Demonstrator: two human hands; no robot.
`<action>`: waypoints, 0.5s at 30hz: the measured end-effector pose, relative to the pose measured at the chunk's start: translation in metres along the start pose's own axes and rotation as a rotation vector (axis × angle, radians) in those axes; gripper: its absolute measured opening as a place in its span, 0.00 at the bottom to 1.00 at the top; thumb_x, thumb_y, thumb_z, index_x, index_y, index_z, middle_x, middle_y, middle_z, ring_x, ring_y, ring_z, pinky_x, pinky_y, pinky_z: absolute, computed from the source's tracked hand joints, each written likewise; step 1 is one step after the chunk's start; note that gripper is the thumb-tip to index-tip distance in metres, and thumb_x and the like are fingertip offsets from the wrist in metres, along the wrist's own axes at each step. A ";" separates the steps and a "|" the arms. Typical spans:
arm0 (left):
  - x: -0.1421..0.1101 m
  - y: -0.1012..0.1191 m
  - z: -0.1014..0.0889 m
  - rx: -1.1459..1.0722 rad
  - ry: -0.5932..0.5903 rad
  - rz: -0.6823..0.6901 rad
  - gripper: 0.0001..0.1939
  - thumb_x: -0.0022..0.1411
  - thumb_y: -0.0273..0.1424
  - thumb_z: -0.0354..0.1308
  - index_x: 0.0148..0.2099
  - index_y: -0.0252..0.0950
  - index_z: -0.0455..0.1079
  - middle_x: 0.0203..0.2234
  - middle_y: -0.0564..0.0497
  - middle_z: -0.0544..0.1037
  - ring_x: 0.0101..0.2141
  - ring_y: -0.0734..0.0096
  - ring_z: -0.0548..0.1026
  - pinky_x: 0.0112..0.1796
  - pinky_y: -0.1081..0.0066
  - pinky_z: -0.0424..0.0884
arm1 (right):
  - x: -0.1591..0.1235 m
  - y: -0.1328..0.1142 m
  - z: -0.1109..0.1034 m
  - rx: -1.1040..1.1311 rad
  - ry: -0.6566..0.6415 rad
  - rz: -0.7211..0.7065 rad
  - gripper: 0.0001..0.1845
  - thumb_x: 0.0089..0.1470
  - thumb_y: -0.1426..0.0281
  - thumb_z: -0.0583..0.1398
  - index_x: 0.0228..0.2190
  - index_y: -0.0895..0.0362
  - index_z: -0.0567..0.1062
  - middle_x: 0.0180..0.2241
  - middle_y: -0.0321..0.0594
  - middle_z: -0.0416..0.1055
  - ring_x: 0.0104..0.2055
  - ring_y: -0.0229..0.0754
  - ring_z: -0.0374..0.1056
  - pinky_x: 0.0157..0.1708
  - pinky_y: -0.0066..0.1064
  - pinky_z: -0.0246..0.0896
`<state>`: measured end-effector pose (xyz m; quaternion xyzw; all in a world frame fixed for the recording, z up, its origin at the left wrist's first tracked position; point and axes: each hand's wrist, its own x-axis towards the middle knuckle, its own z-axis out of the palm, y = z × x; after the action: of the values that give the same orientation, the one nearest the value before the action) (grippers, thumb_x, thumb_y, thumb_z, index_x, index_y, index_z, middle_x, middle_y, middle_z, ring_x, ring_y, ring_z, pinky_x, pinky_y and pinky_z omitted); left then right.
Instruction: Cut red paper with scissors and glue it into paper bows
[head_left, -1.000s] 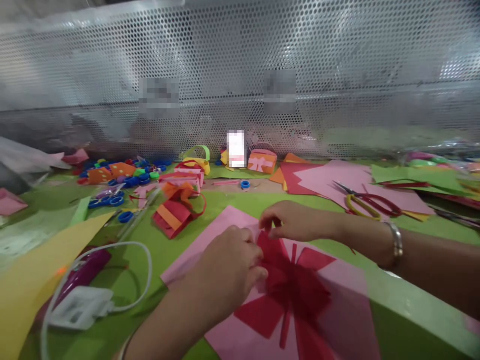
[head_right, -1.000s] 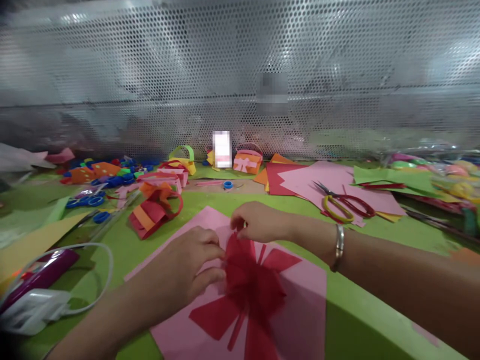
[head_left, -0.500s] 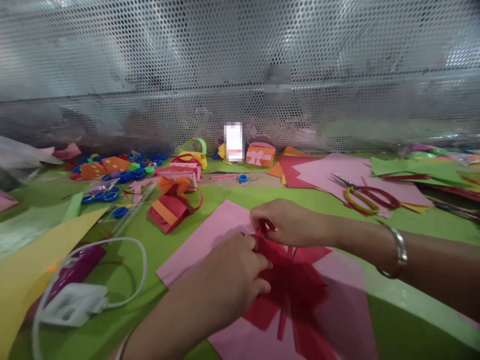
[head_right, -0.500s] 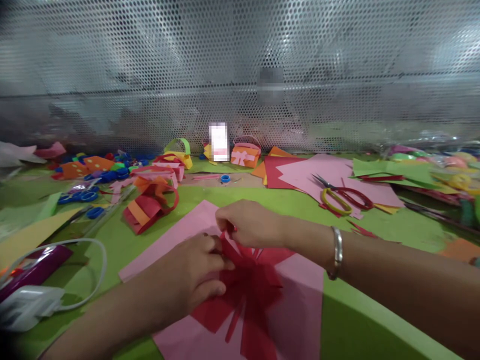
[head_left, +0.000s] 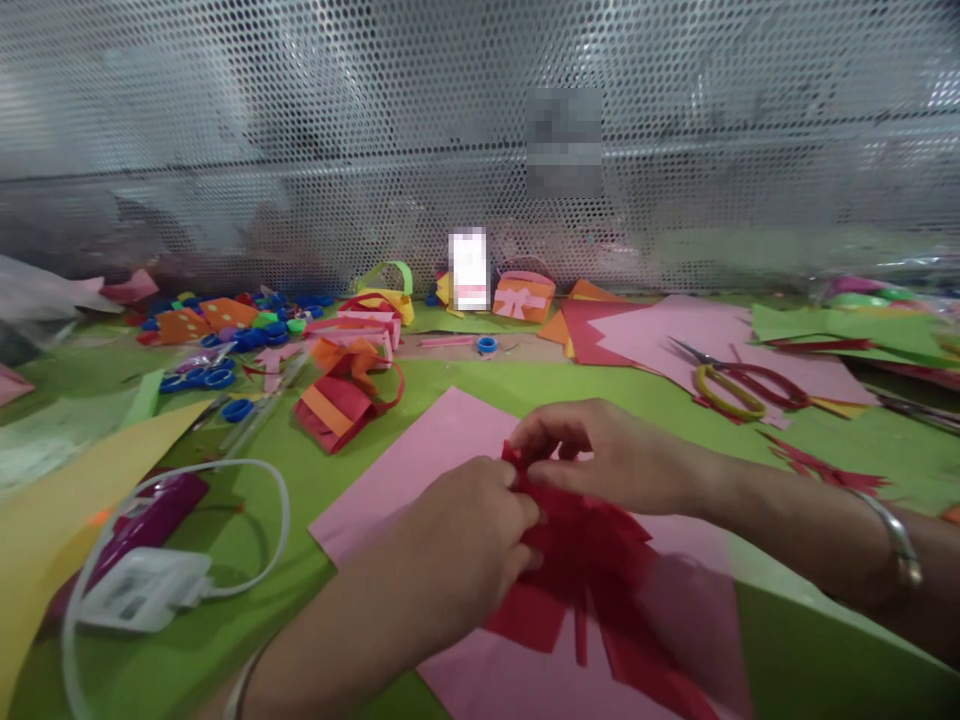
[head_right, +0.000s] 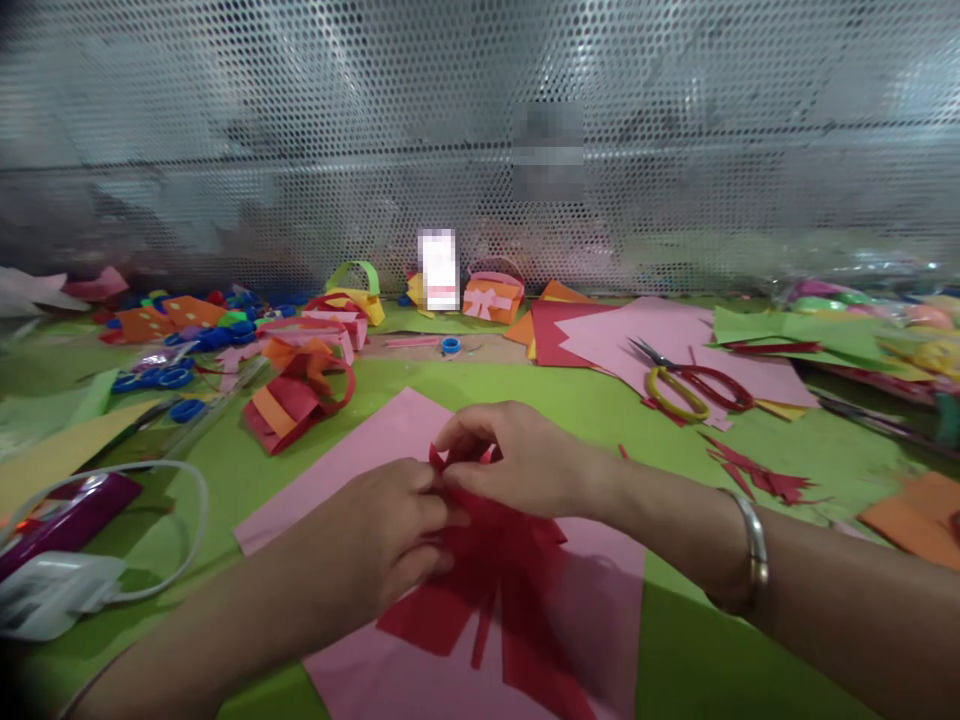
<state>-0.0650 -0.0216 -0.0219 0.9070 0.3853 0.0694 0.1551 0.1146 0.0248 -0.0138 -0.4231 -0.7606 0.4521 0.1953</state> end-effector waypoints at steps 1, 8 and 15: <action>0.001 0.001 0.000 0.009 -0.019 -0.011 0.06 0.61 0.27 0.56 0.36 0.35 0.74 0.32 0.48 0.76 0.36 0.62 0.73 0.38 0.64 0.69 | 0.001 0.001 0.001 -0.014 0.021 0.013 0.09 0.48 0.75 0.57 0.32 0.56 0.75 0.31 0.35 0.76 0.32 0.38 0.71 0.33 0.28 0.66; 0.007 0.003 0.006 0.044 -0.004 -0.039 0.06 0.61 0.28 0.57 0.31 0.35 0.72 0.29 0.50 0.75 0.33 0.64 0.71 0.35 0.65 0.66 | 0.003 0.008 0.002 -0.097 0.049 0.083 0.09 0.53 0.74 0.54 0.31 0.57 0.75 0.27 0.36 0.75 0.29 0.37 0.69 0.28 0.27 0.63; 0.009 0.007 0.006 0.048 0.005 -0.077 0.04 0.59 0.30 0.61 0.38 0.36 0.71 0.35 0.48 0.75 0.37 0.60 0.71 0.36 0.62 0.66 | 0.031 0.009 0.004 -0.218 -0.008 0.112 0.08 0.47 0.74 0.62 0.33 0.59 0.76 0.26 0.37 0.75 0.28 0.37 0.68 0.27 0.26 0.59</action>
<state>-0.0530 -0.0211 -0.0252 0.8947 0.4220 0.0561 0.1348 0.0986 0.0497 -0.0264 -0.4819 -0.7812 0.3784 0.1196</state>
